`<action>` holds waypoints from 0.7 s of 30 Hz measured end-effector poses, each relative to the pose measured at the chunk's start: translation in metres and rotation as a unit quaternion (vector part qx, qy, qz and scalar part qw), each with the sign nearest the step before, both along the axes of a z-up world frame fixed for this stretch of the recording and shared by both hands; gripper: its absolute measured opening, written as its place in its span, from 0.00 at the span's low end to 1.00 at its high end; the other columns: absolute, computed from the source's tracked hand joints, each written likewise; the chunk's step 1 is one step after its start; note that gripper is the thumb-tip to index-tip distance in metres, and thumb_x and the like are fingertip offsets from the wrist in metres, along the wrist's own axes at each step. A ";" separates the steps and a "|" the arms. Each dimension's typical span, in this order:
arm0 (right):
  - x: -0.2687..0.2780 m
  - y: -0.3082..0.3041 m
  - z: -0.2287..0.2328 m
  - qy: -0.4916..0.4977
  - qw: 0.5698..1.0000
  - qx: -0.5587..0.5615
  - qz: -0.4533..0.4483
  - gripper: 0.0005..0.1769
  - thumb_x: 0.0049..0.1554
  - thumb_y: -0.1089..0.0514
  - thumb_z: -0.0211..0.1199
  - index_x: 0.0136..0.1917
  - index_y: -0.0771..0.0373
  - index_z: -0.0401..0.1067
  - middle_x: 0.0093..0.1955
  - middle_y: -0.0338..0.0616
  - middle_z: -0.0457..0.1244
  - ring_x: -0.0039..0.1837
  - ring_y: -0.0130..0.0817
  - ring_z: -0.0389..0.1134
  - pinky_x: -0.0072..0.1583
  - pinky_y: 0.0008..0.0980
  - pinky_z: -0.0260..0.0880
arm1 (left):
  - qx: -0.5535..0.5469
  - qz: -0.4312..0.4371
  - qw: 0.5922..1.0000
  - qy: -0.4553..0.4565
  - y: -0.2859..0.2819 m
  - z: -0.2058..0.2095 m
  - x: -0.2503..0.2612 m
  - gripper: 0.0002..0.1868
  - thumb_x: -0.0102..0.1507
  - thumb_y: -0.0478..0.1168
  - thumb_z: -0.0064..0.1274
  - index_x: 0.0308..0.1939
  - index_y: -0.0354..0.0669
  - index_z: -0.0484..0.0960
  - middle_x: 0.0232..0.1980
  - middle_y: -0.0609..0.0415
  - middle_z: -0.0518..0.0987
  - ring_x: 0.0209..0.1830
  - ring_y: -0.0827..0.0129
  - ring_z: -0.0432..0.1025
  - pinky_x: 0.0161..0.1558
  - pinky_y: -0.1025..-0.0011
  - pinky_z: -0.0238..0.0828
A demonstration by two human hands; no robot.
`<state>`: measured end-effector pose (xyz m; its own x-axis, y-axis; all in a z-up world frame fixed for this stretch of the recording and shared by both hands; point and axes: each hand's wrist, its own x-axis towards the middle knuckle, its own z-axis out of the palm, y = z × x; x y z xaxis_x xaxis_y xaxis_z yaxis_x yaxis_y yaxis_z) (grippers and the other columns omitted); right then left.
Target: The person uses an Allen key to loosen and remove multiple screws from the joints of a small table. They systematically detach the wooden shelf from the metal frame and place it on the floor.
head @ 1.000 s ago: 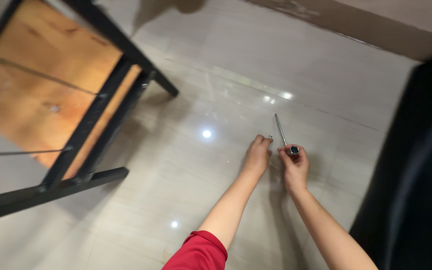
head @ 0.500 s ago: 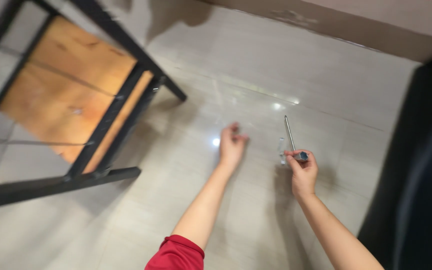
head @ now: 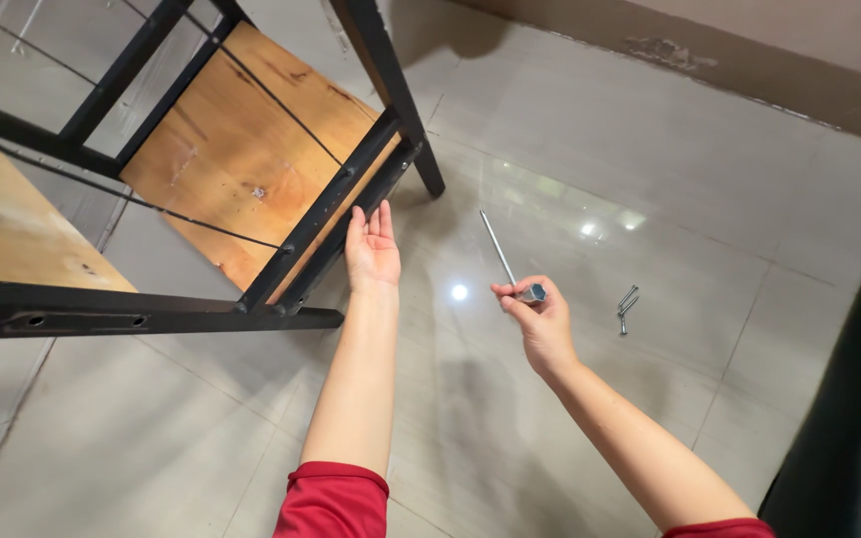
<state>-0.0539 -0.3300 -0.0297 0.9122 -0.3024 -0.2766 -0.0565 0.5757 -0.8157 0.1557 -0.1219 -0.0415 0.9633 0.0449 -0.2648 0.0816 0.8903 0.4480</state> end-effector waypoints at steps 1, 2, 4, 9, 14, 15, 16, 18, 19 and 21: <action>0.003 0.006 0.003 0.001 1.000 0.006 0.012 0.11 0.57 0.73 0.61 0.48 0.61 0.65 0.51 0.46 0.69 0.63 0.41 0.72 0.64 0.38 0.71 | 0.007 0.000 1.000 0.002 0.003 0.000 -0.001 0.15 0.70 0.36 0.50 0.58 0.30 0.75 0.60 0.45 0.78 0.63 0.61 0.72 0.70 0.63 0.71; 0.007 0.014 0.006 0.001 1.000 0.002 0.018 0.11 0.57 0.72 0.61 0.47 0.61 0.65 0.51 0.46 0.69 0.63 0.40 0.72 0.63 0.37 0.71 | 0.011 0.002 1.000 0.020 0.008 0.000 -0.001 0.15 0.70 0.36 0.50 0.58 0.29 0.75 0.60 0.45 0.78 0.63 0.61 0.73 0.69 0.63 0.71; 0.018 0.029 0.009 0.002 1.000 -0.004 0.031 0.10 0.57 0.72 0.62 0.46 0.61 0.64 0.51 0.46 0.69 0.63 0.39 0.72 0.62 0.36 0.71 | 0.020 0.005 0.998 0.056 0.021 -0.001 -0.004 0.16 0.69 0.36 0.49 0.59 0.29 0.75 0.60 0.46 0.78 0.63 0.61 0.73 0.68 0.64 0.72; 0.039 0.069 0.006 0.012 0.996 -0.031 0.088 0.07 0.57 0.72 0.60 0.44 0.63 0.67 0.52 0.49 0.71 0.60 0.36 0.70 0.60 0.34 0.70 | 0.017 -0.024 0.996 0.083 0.060 -0.009 -0.012 0.17 0.68 0.34 0.50 0.59 0.32 0.74 0.60 0.46 0.78 0.63 0.61 0.73 0.66 0.63 0.73; 0.046 0.096 0.005 0.024 0.993 -0.026 0.116 0.08 0.56 0.74 0.58 0.43 0.63 0.66 0.51 0.50 0.71 0.61 0.37 0.71 0.59 0.35 0.70 | 0.015 -0.024 0.996 0.087 0.082 -0.021 -0.019 0.17 0.67 0.33 0.52 0.58 0.32 0.74 0.58 0.45 0.79 0.60 0.59 0.74 0.65 0.60 0.74; 0.048 0.099 0.005 0.021 0.993 -0.024 0.116 0.08 0.56 0.74 0.58 0.44 0.63 0.66 0.51 0.50 0.70 0.62 0.38 0.72 0.59 0.35 0.70 | 0.015 -0.019 0.996 0.081 0.082 -0.024 -0.021 0.16 0.67 0.33 0.52 0.58 0.32 0.75 0.58 0.45 0.79 0.60 0.59 0.74 0.65 0.60 0.75; 0.048 0.101 0.006 0.019 0.993 -0.022 0.116 0.08 0.56 0.74 0.58 0.44 0.63 0.66 0.51 0.50 0.70 0.63 0.38 0.72 0.59 0.35 0.71 | 0.016 -0.014 0.997 0.074 0.080 -0.025 -0.024 0.16 0.67 0.33 0.53 0.58 0.32 0.75 0.57 0.45 0.79 0.59 0.59 0.74 0.64 0.60 0.75; 0.051 0.103 0.006 0.001 0.994 -0.008 0.109 0.08 0.56 0.73 0.58 0.45 0.63 0.66 0.52 0.51 0.70 0.62 0.38 0.72 0.59 0.35 0.70 | -0.004 -0.027 0.998 0.060 0.072 -0.029 -0.025 0.15 0.69 0.35 0.53 0.59 0.31 0.75 0.58 0.44 0.79 0.58 0.59 0.74 0.65 0.59 0.75; 0.052 0.103 0.005 -0.007 0.994 0.000 0.105 0.08 0.57 0.73 0.59 0.45 0.62 0.66 0.52 0.51 0.70 0.61 0.38 0.72 0.59 0.34 0.70 | -0.014 -0.034 0.998 0.054 0.067 -0.031 -0.026 0.15 0.70 0.35 0.53 0.59 0.31 0.75 0.58 0.44 0.79 0.58 0.59 0.74 0.66 0.59 0.75; 0.055 0.102 0.004 -0.005 0.994 0.009 0.108 0.08 0.58 0.72 0.59 0.45 0.62 0.65 0.54 0.51 0.71 0.59 0.36 0.71 0.59 0.34 0.69 | 0.028 -0.121 0.989 0.081 0.051 -0.032 -0.027 0.12 0.70 0.35 0.52 0.55 0.33 0.74 0.58 0.42 0.79 0.58 0.55 0.75 0.62 0.56 0.75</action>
